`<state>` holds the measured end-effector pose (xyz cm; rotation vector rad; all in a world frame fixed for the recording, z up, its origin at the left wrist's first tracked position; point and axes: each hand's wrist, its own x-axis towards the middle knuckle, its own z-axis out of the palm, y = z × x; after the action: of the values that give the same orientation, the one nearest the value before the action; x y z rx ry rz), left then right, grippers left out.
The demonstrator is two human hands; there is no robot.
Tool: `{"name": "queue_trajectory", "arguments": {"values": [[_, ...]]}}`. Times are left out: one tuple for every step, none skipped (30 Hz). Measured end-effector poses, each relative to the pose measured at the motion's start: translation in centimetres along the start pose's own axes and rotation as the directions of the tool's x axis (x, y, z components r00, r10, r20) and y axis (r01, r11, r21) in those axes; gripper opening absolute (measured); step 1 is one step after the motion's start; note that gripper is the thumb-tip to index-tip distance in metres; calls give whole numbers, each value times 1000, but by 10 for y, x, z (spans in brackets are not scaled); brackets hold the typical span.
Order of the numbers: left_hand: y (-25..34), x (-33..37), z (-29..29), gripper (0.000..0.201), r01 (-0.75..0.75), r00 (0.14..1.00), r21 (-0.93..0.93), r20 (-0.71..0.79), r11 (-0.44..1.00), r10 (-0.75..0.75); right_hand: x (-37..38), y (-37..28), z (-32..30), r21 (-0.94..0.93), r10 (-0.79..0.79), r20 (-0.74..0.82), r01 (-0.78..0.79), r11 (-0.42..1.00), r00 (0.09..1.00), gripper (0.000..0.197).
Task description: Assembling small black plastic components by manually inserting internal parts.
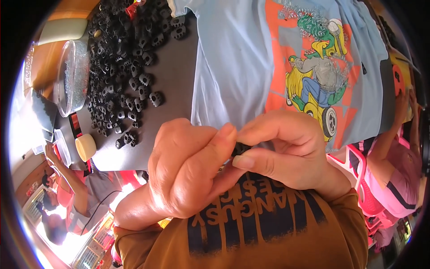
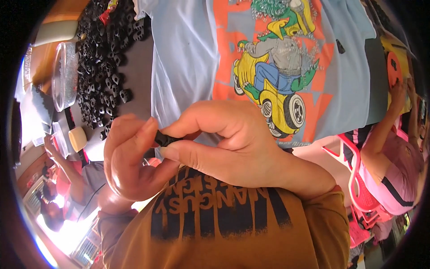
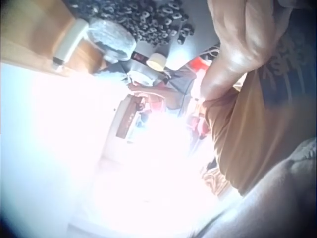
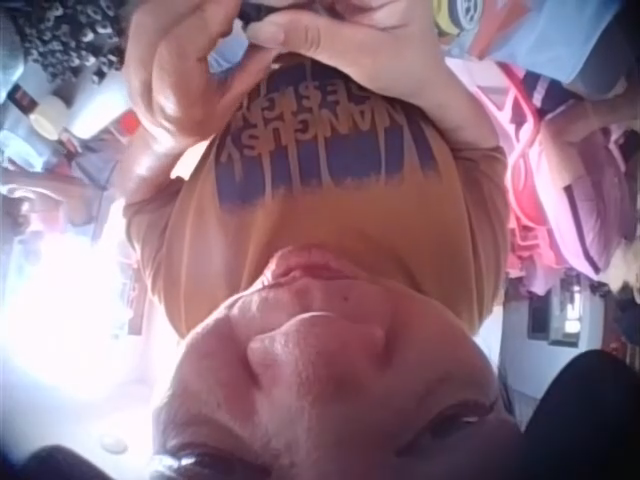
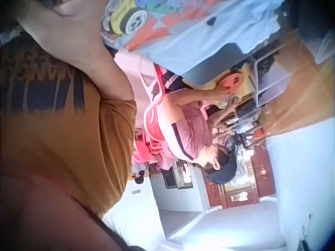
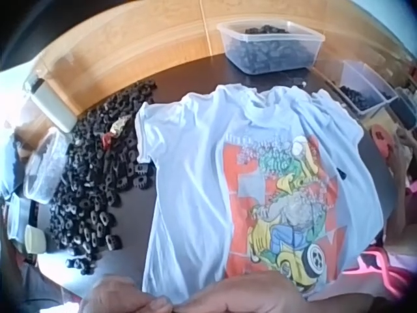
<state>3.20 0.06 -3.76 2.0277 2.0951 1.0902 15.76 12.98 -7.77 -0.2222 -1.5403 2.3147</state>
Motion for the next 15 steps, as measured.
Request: {"name": "queue_trajectory", "arguments": {"values": [[-2,0,3,42,-56,997,76,-51,996,60,1,-1,0,11,8,-5,-7,1000,1000,7],[-3,0,3,42,-57,997,75,-51,996,61,1,-1,0,11,7,-6,-7,1000,1000,7],[-4,0,3,41,-58,997,73,-46,996,62,2,0,0,28,19,-17,-18,999,1000,7],[-5,0,3,40,-59,997,72,-42,996,62,2,0,0,45,30,-27,-29,999,999,6],[-7,0,4,40,-59,997,73,-43,996,63,2,0,0,44,30,-26,-29,999,999,6],[-10,0,5,39,-90,994,73,-59,993,94,2,1,0,41,36,-26,-35,999,999,6],[-11,0,6,38,-120,989,75,-75,990,126,2,1,0,38,42,-26,-41,998,999,6],[-10,1,5,38,-120,989,76,-77,990,126,1,0,0,37,41,-25,-40,998,999,6],[-8,3,3,37,-52,997,-3,-48,999,52,0,-1,1,60,62,-28,-60,996,998,6],[-6,6,1,36,20,1000,-79,-13,997,-21,0,-2,2,83,82,-30,-80,993,996,7],[-3,8,-2,36,20,1000,-81,-14,997,-21,-1,-2,2,82,83,-31,-80,993,996,7],[0,11,-6,33,109,994,-166,20,980,-107,-1,-1,3,100,74,-36,-70,993,997,7],[2,13,-9,29,198,980,-247,61,949,-189,-1,0,3,118,66,-41,-60,991,997,8],[-1,13,-13,29,199,980,-248,61,948,-189,-1,0,2,117,67,-41,-61,991,997,8],[-6,12,-20,25,238,969,-331,141,913,-202,0,0,-1,25,25,5,-25,999,1000,9]]}}
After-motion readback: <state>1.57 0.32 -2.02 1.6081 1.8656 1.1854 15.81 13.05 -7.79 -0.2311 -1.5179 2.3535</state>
